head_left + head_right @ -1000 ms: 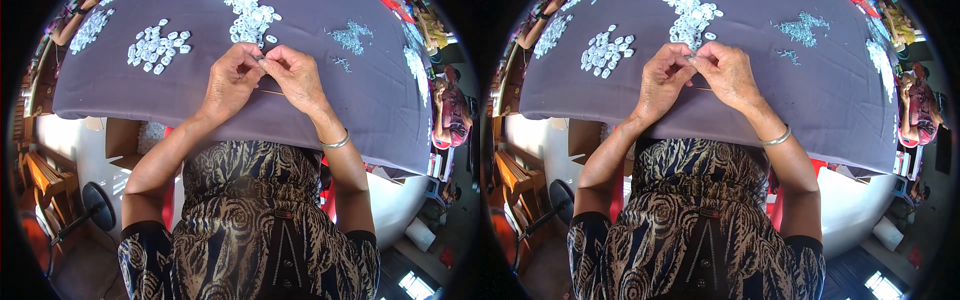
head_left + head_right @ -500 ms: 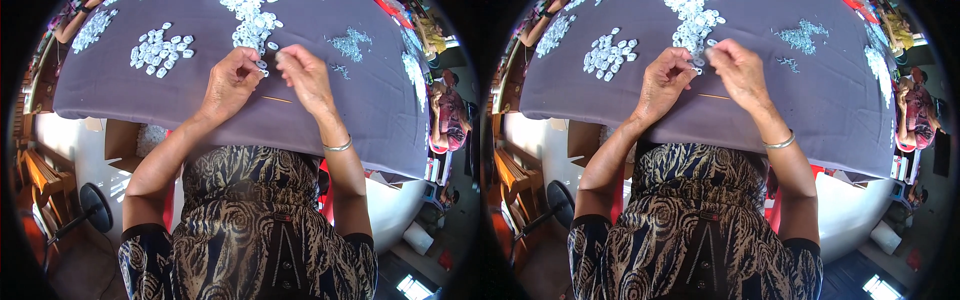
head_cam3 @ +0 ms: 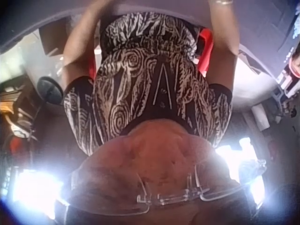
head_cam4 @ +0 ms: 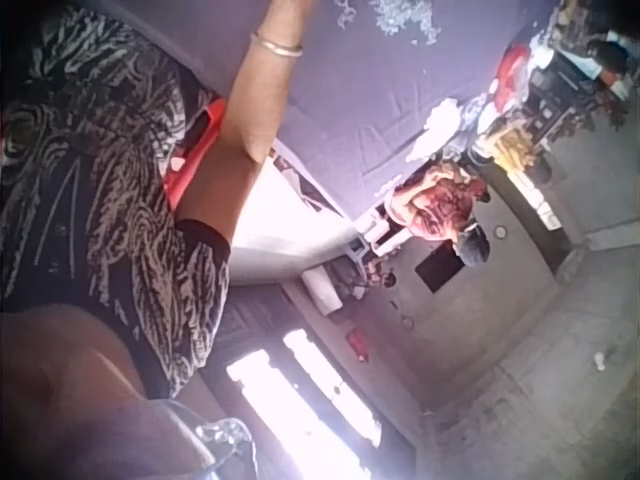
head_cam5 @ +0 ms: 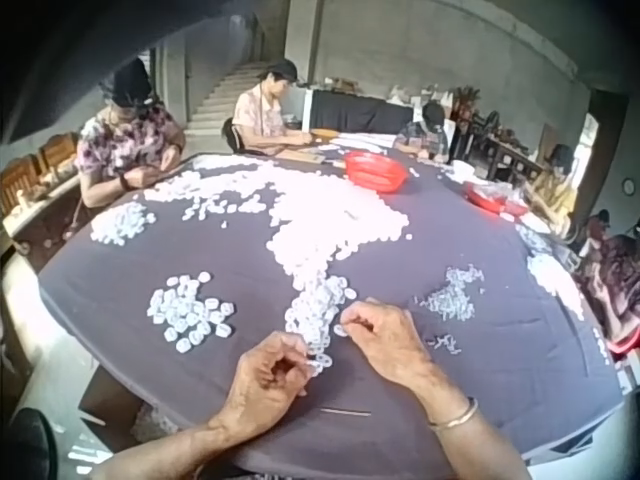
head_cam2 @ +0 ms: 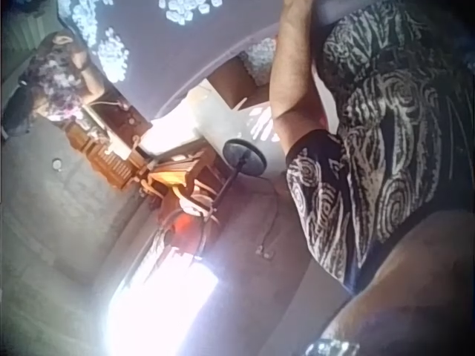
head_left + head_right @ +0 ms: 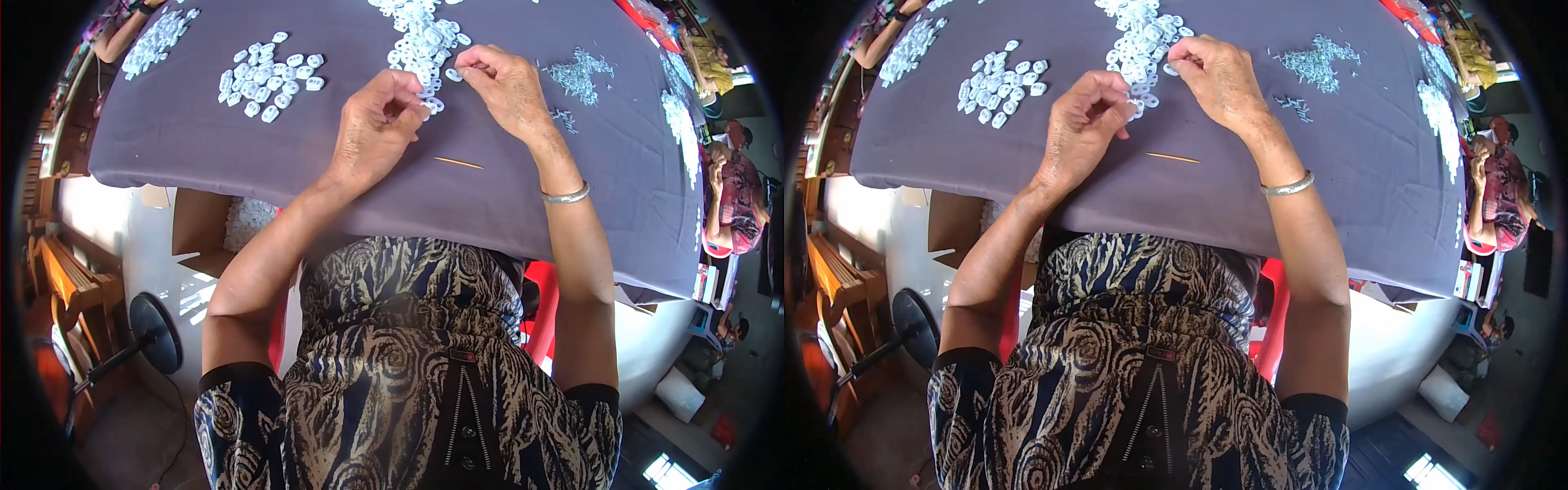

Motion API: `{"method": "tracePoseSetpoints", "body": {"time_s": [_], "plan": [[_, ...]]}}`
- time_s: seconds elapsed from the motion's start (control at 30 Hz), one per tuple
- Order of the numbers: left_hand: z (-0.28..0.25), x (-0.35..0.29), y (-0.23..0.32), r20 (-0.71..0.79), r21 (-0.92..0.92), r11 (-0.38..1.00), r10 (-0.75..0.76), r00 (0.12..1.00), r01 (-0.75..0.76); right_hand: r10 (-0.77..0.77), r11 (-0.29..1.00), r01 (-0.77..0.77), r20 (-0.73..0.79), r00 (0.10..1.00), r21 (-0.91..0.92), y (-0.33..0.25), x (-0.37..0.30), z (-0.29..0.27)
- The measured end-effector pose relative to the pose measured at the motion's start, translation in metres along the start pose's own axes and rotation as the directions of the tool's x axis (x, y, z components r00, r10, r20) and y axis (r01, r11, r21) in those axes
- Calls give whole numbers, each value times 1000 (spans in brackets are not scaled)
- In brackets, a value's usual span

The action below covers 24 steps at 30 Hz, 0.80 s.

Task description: The person assembles plastic components by picking up plastic parts and metal pins from the table and inserting the pins into the plastic pieces by hand.

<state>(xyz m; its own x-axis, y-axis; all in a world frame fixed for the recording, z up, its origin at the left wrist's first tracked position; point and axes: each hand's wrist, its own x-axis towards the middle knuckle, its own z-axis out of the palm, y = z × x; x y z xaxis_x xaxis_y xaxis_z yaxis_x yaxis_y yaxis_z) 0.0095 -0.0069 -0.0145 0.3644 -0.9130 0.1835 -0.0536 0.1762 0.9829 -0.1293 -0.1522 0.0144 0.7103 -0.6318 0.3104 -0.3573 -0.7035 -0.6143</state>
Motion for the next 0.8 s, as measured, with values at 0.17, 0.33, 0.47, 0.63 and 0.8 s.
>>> {"method": "tracePoseSetpoints", "body": {"time_s": [0.17,0.33,0.47,0.63,0.8], "plan": [[-16,7,0,-123,-34,998,44,991,-48,77,974,-90,73,994,206,-15,-14,5],[-19,10,2,-175,-72,995,50,983,-63,84,953,-120,136,987,280,-18,-22,9],[-19,10,-3,-165,-49,997,44,985,-53,-102,989,87,121,987,123,-25,-21,14],[-17,9,-4,-129,-43,998,45,991,-51,-222,975,219,136,965,37,-18,-22,23],[-14,6,-1,-89,-25,999,38,995,-40,-226,973,230,149,963,-10,-17,-21,24]]}}
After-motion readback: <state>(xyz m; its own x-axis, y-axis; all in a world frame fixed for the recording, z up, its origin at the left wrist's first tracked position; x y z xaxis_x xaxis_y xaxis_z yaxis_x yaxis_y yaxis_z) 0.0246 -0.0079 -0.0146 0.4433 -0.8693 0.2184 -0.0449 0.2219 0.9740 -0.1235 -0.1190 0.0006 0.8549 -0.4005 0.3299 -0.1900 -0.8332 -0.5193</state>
